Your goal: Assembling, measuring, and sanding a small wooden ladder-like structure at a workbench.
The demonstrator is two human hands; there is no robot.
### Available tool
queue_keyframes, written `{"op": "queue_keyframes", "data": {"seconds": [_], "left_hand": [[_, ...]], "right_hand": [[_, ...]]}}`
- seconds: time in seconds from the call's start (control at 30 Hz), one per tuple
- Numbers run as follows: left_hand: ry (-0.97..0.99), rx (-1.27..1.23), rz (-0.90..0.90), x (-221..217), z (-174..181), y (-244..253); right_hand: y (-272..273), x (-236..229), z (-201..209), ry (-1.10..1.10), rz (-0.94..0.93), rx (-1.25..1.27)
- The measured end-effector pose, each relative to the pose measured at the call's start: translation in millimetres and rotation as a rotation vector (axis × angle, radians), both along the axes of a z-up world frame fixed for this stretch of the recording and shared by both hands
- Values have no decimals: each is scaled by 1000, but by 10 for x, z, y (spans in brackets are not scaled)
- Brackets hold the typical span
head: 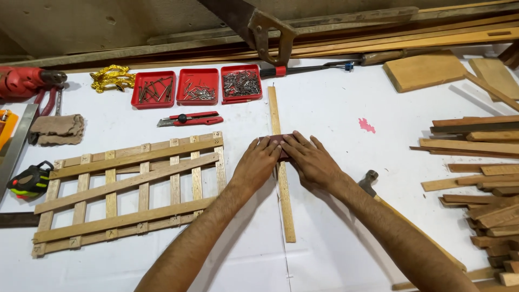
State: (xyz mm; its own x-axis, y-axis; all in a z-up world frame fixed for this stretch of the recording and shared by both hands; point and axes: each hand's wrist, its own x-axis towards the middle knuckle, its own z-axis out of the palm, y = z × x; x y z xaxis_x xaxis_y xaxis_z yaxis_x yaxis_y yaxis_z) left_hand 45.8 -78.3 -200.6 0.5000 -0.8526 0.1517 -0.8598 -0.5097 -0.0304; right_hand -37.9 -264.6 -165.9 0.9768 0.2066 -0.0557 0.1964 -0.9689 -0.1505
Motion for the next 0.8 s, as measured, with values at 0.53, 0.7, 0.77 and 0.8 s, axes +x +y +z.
{"op": "queue_keyframes", "data": {"seconds": [0.53,0.7,0.77,0.8], "left_hand": [[-52,-128,60,628,-82,-185],[-13,-101,-13,83,-137,59],[15,-81,-27,-179,-165,170],[42,-60,-42,-308,-187,222]], "right_hand": [[-241,732,-186,-64,-11,-87],[-70,158,-139,-55,55,-124],[49,-151,-78,-32,63,-92],[105,-304,-56,-10,69,-58]]}}
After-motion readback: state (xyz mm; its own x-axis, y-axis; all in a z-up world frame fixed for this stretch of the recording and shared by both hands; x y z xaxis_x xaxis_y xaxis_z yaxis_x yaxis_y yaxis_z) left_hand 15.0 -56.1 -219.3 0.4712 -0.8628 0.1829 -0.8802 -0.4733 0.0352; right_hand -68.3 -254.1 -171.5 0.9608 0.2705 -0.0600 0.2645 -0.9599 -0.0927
